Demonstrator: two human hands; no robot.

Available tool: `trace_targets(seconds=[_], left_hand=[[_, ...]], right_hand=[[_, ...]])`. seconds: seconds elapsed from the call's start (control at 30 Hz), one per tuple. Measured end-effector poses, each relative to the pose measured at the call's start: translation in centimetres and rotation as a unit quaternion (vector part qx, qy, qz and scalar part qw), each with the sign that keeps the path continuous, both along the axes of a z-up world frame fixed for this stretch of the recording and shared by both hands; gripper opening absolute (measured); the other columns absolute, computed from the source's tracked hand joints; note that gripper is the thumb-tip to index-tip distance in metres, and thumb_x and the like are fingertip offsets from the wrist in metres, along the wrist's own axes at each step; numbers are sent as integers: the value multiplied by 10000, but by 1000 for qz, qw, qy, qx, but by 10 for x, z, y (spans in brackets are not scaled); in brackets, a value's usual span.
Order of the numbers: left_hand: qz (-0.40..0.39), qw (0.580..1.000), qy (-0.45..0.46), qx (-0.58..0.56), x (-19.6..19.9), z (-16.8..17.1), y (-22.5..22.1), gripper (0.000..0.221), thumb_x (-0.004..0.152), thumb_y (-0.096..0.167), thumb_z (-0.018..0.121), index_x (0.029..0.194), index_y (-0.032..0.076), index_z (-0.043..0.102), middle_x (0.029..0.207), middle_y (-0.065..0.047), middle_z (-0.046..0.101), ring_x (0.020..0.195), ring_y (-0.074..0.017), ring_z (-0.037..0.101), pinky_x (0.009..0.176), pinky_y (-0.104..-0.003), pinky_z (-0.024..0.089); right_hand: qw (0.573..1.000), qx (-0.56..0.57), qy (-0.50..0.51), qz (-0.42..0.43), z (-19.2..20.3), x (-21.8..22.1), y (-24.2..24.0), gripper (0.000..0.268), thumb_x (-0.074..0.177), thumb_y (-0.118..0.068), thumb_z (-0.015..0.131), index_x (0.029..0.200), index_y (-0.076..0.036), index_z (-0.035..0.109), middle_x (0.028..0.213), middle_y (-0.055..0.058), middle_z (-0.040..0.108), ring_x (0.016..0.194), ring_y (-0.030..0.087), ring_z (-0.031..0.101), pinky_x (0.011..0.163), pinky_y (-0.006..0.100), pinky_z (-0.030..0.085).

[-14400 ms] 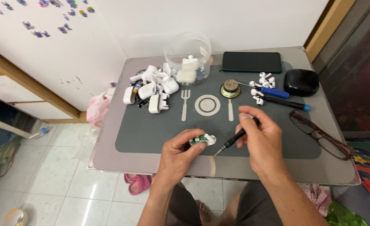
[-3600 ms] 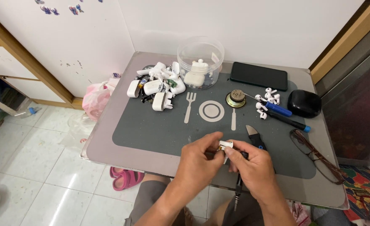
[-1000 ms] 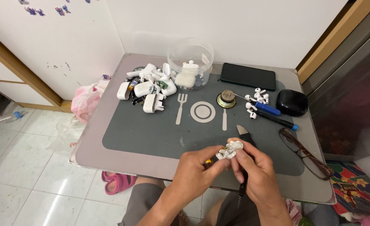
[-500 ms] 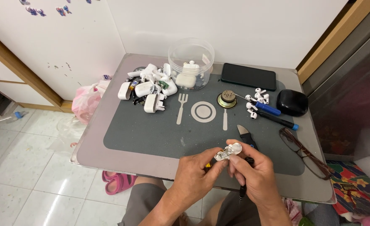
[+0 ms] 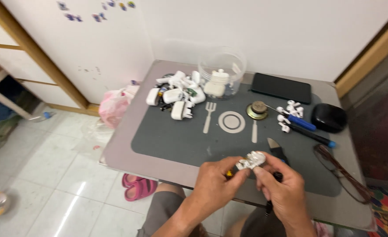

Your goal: Disassembling small electronic devices, specifically prying open plastic cases and removing internal components.

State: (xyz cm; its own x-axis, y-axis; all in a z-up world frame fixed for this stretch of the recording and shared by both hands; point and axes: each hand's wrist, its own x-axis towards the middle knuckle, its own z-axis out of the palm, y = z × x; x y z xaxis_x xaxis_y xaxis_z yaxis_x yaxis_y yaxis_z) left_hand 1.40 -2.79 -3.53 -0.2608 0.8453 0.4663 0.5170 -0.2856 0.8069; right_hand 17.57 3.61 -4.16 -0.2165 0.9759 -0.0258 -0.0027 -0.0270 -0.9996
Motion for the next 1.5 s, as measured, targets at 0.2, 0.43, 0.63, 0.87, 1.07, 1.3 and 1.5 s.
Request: trace_targets(seconds=[0.2, 0.43, 0.63, 0.87, 1.07, 1.3, 1.5], left_hand=[[175, 976, 37, -125, -103, 13, 13, 237, 916, 403, 671, 901, 167, 686, 668, 0, 573, 612, -134, 449, 561, -349, 387], [256, 925, 139, -242, -181, 45, 97, 280, 824, 310, 540, 641, 118, 451, 559, -101, 472, 641, -268, 393, 597, -423, 326], [217, 950, 129, -186, -201, 40, 106, 435, 819, 260, 652, 1226, 122, 724, 1114, -121, 763, 1036, -293, 696, 911, -395, 476], [248, 959, 78, -109, -173, 55, 53, 360, 922, 142, 582, 1249, 101, 726, 1235, -43, 746, 1058, -219, 711, 977, -362, 518], [183, 974, 127, 31, -111, 20, 63, 171, 958, 148, 686, 1067, 78, 797, 1005, -44, 802, 862, -144, 732, 745, -308, 548], [-29, 983, 178, -31, -27, 21, 90, 163, 932, 139, 636, 1017, 103, 769, 913, -19, 775, 803, -226, 732, 691, -360, 528], [-72, 975, 193, -78, -8, 33, 105, 144, 918, 131, 621, 905, 115, 764, 735, -17, 693, 639, -224, 628, 603, -371, 465]], right_hand=[[999, 22, 42, 23, 1, 5, 4, 399, 932, -59, 626, 1309, 48, 699, 527, 87, 504, 418, 173, 425, 535, 351, 506], [998, -16, 52, 27, 1, 5, 7, 394, 954, -77, 614, 1311, 57, 711, 537, 116, 521, 431, 199, 414, 483, 371, 445], [997, -24, 63, 34, 2, 9, 10, 366, 947, -76, 617, 1267, 54, 737, 523, 118, 527, 442, 217, 448, 478, 360, 453], [995, -34, 82, 37, 6, 11, 11, 397, 982, -93, 562, 1323, 48, 706, 557, 103, 548, 450, 196, 420, 476, 352, 416], [991, -67, 116, -10, 18, 7, 11, 532, 1022, -298, 433, 1408, 6, 635, 564, 233, 666, 352, 274, 514, 440, 375, 407], [974, -106, 198, -41, 6, 6, 11, 609, 1042, -373, 403, 1290, 102, 692, 410, 105, 447, 384, 240, 465, 468, 365, 444], [973, -132, 189, -19, 4, 18, 13, 457, 1012, -260, 527, 1110, 116, 766, 445, 59, 372, 381, 212, 417, 390, 361, 345]])
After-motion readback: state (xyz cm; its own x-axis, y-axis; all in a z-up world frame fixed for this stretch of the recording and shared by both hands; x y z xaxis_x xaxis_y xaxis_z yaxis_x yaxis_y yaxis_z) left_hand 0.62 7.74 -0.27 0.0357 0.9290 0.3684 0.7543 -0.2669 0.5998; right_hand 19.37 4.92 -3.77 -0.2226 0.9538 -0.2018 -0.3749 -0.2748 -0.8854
